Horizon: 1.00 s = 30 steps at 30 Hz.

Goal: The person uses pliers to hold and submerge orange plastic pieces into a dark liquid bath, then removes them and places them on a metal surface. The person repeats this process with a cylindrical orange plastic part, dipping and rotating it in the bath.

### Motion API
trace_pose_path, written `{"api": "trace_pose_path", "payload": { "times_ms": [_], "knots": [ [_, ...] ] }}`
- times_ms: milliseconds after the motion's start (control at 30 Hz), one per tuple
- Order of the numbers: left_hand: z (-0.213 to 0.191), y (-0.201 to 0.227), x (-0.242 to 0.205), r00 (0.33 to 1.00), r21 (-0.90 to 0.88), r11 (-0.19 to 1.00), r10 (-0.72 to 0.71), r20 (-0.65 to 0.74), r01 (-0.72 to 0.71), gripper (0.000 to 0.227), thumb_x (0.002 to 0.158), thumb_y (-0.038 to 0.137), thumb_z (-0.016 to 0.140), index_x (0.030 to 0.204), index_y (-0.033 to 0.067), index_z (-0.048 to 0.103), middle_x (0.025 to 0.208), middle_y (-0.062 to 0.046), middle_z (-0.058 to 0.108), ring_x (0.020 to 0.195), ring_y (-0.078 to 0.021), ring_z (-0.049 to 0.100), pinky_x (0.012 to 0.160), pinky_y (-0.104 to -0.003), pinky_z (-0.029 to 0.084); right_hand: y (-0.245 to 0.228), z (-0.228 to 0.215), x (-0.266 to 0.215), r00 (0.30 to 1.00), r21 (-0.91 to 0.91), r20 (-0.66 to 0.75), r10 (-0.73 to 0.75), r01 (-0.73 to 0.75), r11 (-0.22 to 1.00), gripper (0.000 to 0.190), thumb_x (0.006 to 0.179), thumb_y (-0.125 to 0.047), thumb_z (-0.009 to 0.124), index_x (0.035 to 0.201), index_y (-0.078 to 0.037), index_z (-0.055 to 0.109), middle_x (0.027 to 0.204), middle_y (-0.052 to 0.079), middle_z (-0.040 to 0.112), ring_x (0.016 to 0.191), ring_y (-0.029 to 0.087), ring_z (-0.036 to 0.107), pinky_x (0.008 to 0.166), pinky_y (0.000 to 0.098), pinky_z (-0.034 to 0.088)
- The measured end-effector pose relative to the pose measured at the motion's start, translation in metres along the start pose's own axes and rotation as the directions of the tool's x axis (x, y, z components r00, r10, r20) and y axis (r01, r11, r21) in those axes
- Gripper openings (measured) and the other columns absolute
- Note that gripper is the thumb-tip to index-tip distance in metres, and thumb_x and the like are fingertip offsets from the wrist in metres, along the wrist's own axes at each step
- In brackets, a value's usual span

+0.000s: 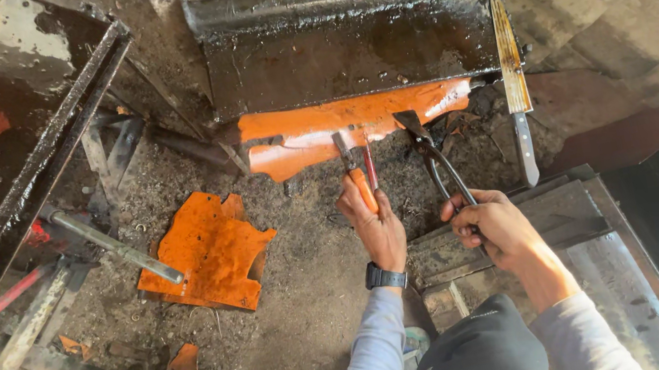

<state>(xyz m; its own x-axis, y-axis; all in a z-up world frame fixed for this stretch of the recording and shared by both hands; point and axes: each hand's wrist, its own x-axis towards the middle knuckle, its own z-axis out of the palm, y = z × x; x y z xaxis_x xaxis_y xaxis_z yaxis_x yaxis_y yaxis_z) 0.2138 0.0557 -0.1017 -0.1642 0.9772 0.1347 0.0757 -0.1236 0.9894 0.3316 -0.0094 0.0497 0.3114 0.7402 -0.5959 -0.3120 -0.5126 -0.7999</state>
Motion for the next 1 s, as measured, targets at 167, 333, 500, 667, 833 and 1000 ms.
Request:
{"api": "trace_pose_path", "payload": {
  "times_ms": [167, 333, 500, 667, 833, 1000],
  "knots": [
    [-0.003, -0.018, -0.003, 0.988, -0.138, 0.98, -0.132, 0.086, 0.143, 0.07, 0.104, 0.011, 0.058, 0.163, 0.0161, 0.022, 0.137, -0.018, 0.042, 0.121, -0.0326, 0.056, 0.095, -0.046, 0.055, 0.0, 0.002, 0.002, 1.0, -0.066, -0.031, 0.001, -0.003, 0.998, 0.013, 0.081, 0.014, 0.053, 0.085, 0.007, 0.063, 0.069, 0.007, 0.053, 0.052, 0.011, 0.042, 0.042, 0.0255, 0.031],
    [-0.002, -0.021, -0.007, 0.979, -0.114, 0.975, -0.181, 0.098, 0.192, 0.071, 0.101, 0.008, 0.059, 0.162, 0.016, 0.022, 0.139, -0.019, 0.037, 0.118, -0.0321, 0.057, 0.093, -0.045, 0.055, 0.003, 0.005, 0.003, 0.999, -0.093, -0.043, -0.009, 0.005, 0.996, 0.014, 0.08, 0.013, 0.052, 0.085, 0.007, 0.063, 0.068, 0.006, 0.051, 0.051, 0.01, 0.041, 0.042, 0.0256, 0.031],
    [0.008, -0.01, -0.009, 0.999, -0.05, 0.998, -0.043, -0.012, 0.042, 0.075, 0.099, 0.0, 0.059, 0.163, 0.0146, 0.022, 0.133, -0.019, 0.04, 0.118, -0.0343, 0.054, 0.093, -0.048, 0.052, 0.004, 0.012, 0.005, 0.997, -0.076, -0.073, 0.001, -0.006, 0.997, 0.014, 0.079, 0.013, 0.051, 0.084, 0.006, 0.062, 0.068, 0.005, 0.053, 0.052, 0.01, 0.042, 0.042, 0.0252, 0.03],
    [0.001, -0.014, -0.006, 0.971, -0.104, 0.967, -0.226, 0.078, 0.233, 0.075, 0.098, 0.003, 0.054, 0.163, 0.0152, 0.02, 0.13, -0.017, 0.039, 0.113, -0.0306, 0.057, 0.09, -0.045, 0.055, 0.009, 0.01, 0.006, 0.998, -0.097, -0.052, -0.045, 0.039, 0.995, 0.015, 0.079, 0.013, 0.051, 0.085, 0.008, 0.063, 0.066, 0.005, 0.051, 0.051, 0.009, 0.039, 0.041, 0.0246, 0.03],
    [0.01, -0.009, -0.014, 0.998, -0.06, 0.997, -0.057, -0.003, 0.056, 0.077, 0.098, -0.003, 0.061, 0.163, 0.0097, 0.022, 0.134, -0.021, 0.041, 0.121, -0.0368, 0.053, 0.097, -0.05, 0.05, 0.02, 0.021, 0.013, 0.994, -0.043, -0.092, -0.059, 0.055, 0.998, 0.015, 0.079, 0.013, 0.05, 0.085, 0.008, 0.063, 0.066, 0.005, 0.051, 0.05, 0.009, 0.039, 0.041, 0.0249, 0.029],
    [0.018, -0.001, 0.003, 0.995, 0.009, 0.995, -0.094, -0.016, 0.095, 0.076, 0.097, -0.001, 0.06, 0.162, 0.01, 0.02, 0.13, -0.024, 0.041, 0.109, -0.0358, 0.059, 0.085, -0.046, 0.055, 0.019, 0.032, 0.023, 0.992, 0.026, -0.119, -0.038, 0.041, 0.999, 0.014, 0.082, 0.011, 0.05, 0.087, 0.006, 0.062, 0.064, 0.005, 0.049, 0.049, 0.009, 0.039, 0.041, 0.0248, 0.029]
  ]
}}
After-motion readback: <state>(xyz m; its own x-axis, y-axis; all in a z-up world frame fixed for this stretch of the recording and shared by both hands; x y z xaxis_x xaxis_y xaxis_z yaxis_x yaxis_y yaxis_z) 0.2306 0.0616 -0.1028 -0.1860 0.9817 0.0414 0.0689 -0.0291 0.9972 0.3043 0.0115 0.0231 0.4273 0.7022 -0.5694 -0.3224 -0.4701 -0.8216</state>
